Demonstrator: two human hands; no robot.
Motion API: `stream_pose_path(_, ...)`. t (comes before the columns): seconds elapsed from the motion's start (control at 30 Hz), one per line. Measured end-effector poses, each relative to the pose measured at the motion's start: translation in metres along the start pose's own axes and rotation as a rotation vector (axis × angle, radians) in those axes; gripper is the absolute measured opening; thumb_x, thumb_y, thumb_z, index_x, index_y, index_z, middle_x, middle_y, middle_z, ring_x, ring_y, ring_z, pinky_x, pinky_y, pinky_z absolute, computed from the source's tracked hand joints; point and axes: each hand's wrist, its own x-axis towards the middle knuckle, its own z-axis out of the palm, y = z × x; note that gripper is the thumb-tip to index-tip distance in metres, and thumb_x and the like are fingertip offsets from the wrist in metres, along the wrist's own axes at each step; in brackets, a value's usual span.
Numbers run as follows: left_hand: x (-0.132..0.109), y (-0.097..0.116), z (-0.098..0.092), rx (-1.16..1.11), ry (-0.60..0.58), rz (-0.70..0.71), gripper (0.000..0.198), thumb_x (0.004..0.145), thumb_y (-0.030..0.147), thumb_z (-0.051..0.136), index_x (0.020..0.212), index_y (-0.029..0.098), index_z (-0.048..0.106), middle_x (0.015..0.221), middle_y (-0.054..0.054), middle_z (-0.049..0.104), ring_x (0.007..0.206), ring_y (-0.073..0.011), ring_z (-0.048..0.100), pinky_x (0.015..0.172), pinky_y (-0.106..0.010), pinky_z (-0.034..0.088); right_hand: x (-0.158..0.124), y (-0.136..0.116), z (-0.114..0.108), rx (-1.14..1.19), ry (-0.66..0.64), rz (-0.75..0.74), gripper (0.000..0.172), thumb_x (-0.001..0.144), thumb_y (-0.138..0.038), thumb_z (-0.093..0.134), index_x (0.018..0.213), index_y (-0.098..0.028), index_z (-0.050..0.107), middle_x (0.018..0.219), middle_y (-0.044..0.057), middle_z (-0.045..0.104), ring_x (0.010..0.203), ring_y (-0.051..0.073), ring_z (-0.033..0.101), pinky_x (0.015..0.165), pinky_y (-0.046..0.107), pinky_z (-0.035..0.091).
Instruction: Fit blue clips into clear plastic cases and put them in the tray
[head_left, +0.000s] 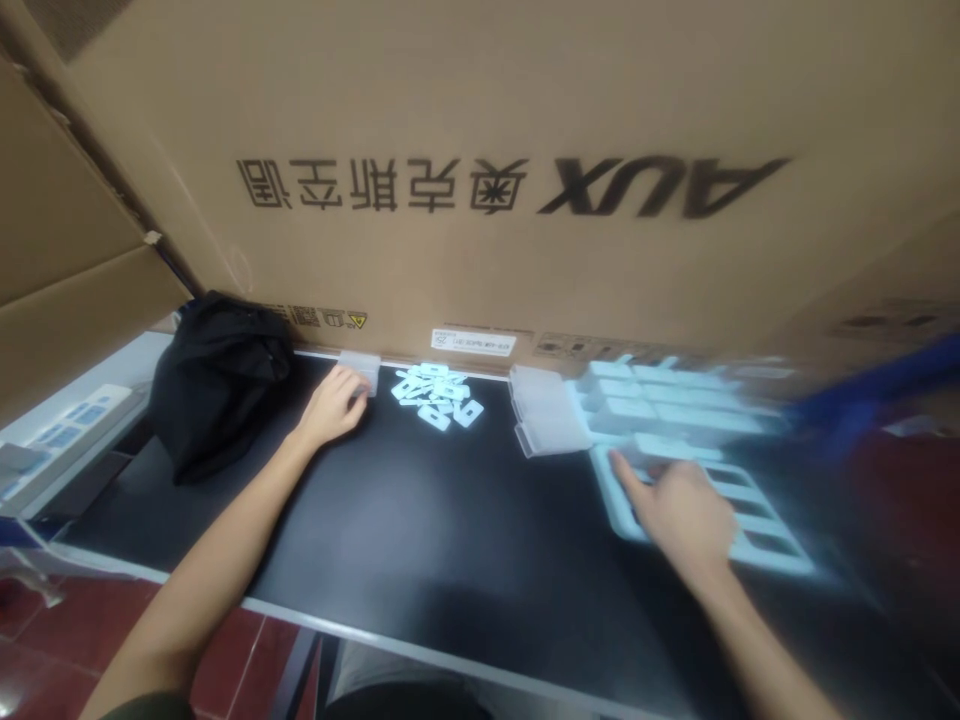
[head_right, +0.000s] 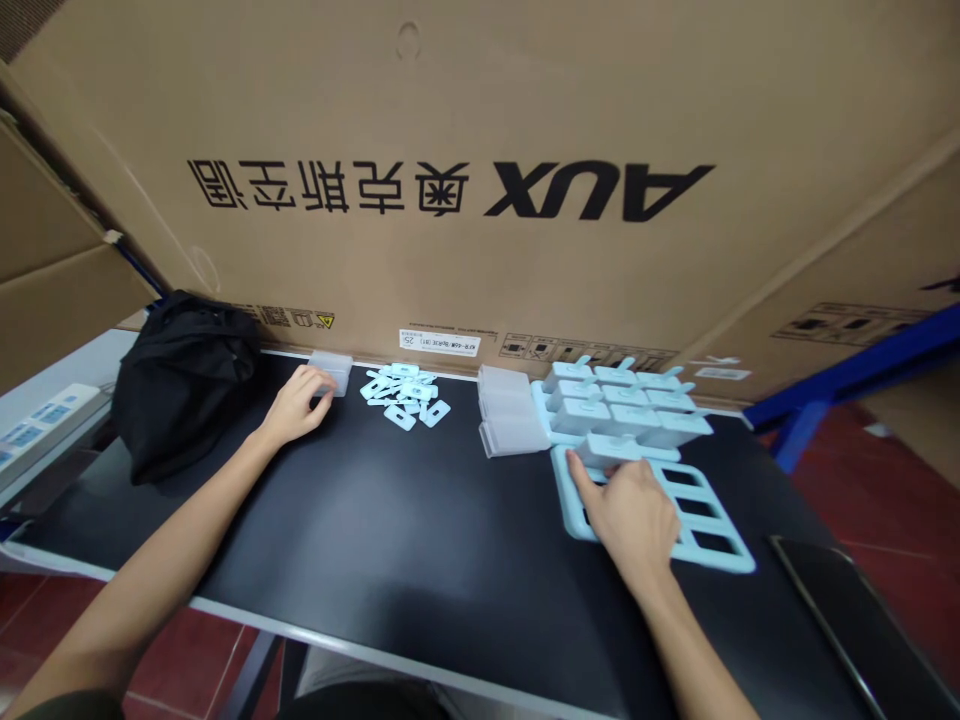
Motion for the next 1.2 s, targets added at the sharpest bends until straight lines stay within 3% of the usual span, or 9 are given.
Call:
stream_pose_path(0.1, -0.001, 0.0, 0.001, -0.003, 0.005, 0.021, 0.015, 0.096, 0.02, 0.052, 0.102, 0.022, 0.065, 0.105, -0.009, 0.07, 0.107, -0.0268, 0.061, 0.1, -0.045, 0.051, -0.004, -0.009, -0.01, 0.003, -0.027, 0.12, 0.08, 0.09, -0.08, 0.037, 0.104, -0.008, 0.068, 0.087, 0.027, 0.07, 0.083, 0.043, 0.07, 0.071, 0.049, 0.051)
stream_pose_path(0.23, 0.003, 0.018, -0.003, -0.072, 0.062, 0.031, 0.015, 0.097, 0.023, 0.053, 0.103, 0.022, 0.066, 0.105, -0.009, 0.071, 0.106, -0.0263, 0.062, 0.1, -0.044, 0.051, -0.005, -0.009, -0.019, 0.06, 0.085, 0.081, 0.067, 0.089, -0.073, 0.042, 0.101, -0.011, 0.063, 0.09, 0.027, 0.068, 0.085, 0.041, 0.067, 0.072, 0.048, 0.05)
stream_pose_path(0.37, 0.025, 0.079, -0.011, -0.277, 0.065, 0.051, 0.021, 0.103, 0.033, 0.053, 0.115, 0.021, 0.066, 0.108, -0.008, 0.071, 0.101, -0.0224, 0.064, 0.097, -0.04, 0.051, -0.014, -0.022, -0.035, 0.141, 0.235, -0.174, 0.043, 0.082, -0.065, 0.052, 0.089, -0.023, 0.055, 0.086, 0.013, 0.064, 0.081, 0.032, 0.063, 0.069, 0.042, 0.049)
stream_pose_path(0.5, 0.056, 0.156, -0.006, -0.535, -0.211, 0.045, 0.054, 0.1, 0.048, 0.061, 0.148, 0.026, 0.048, 0.104, -0.004, 0.073, 0.085, -0.0176, 0.065, 0.081, -0.032, 0.051, -0.041, -0.068, -0.051, 0.182, 0.103, -0.469, 0.031, 0.08, -0.049, 0.058, 0.096, -0.024, 0.051, 0.088, 0.008, 0.063, 0.079, 0.027, 0.062, 0.067, 0.036, 0.046)
stream_pose_path(0.63, 0.067, 0.193, 0.011, -0.767, -0.37, 0.056, 0.031, 0.099, 0.044, 0.063, 0.12, 0.021, 0.068, 0.081, 0.0, 0.071, 0.071, -0.0134, 0.063, 0.069, -0.026, 0.047, -0.062, -0.105, -0.051, 0.164, -0.054, -0.646, 0.026, 0.082, -0.04, 0.055, 0.099, -0.022, 0.05, 0.093, 0.009, 0.063, 0.082, 0.027, 0.063, 0.068, 0.036, 0.046)
stream_pose_path(0.73, 0.064, 0.178, 0.02, -0.903, -0.32, -0.077, 0.023, 0.097, 0.041, 0.065, 0.097, 0.019, 0.072, 0.076, -0.001, 0.071, 0.066, -0.0122, 0.064, 0.066, -0.025, 0.049, -0.059, -0.108, -0.05, 0.147, -0.124, -0.665, 0.021, 0.082, -0.034, 0.054, 0.099, -0.021, 0.05, 0.094, 0.01, 0.063, 0.085, 0.028, 0.064, 0.071, 0.036, 0.046)
stream_pose_path(0.83, 0.061, 0.137, 0.026, -1.019, -0.148, -0.302, 0.027, 0.091, 0.044, 0.07, 0.091, 0.018, 0.068, 0.078, -0.003, 0.072, 0.067, -0.0138, 0.068, 0.068, -0.027, 0.054, -0.046, -0.106, -0.058, 0.104, -0.184, -0.59, 0.023, 0.085, -0.032, 0.052, 0.105, -0.019, 0.051, 0.093, 0.01, 0.065, 0.08, 0.026, 0.064, 0.068, 0.035, 0.042)
stream_pose_path(0.97, 0.058, 0.086, 0.036, -0.697, 0.106, -0.429, 0.019, 0.088, 0.036, 0.07, 0.085, 0.02, 0.062, 0.079, -0.002, 0.071, 0.073, -0.0156, 0.068, 0.073, -0.029, 0.054, -0.022, -0.124, -0.074, 0.037, -0.218, -0.56, 0.041, 0.094, -0.043, 0.051, 0.125, -0.016, 0.048, 0.106, 0.015, 0.069, 0.087, 0.029, 0.067, 0.067, 0.034, 0.039)
stream_pose_path(1.2, 0.046, 0.074, 0.056, -0.093, -0.05, -0.268, 0.009, 0.092, 0.022, 0.06, 0.098, 0.023, 0.067, 0.102, -0.006, 0.075, 0.095, -0.0241, 0.068, 0.08, -0.037, 0.054, 0.017, -0.19, -0.072, -0.098, -0.305, -0.639, 0.047, 0.101, -0.058, 0.041, 0.122, -0.018, 0.053, 0.115, 0.018, 0.073, 0.099, 0.034, 0.07, 0.075, 0.038, 0.043)
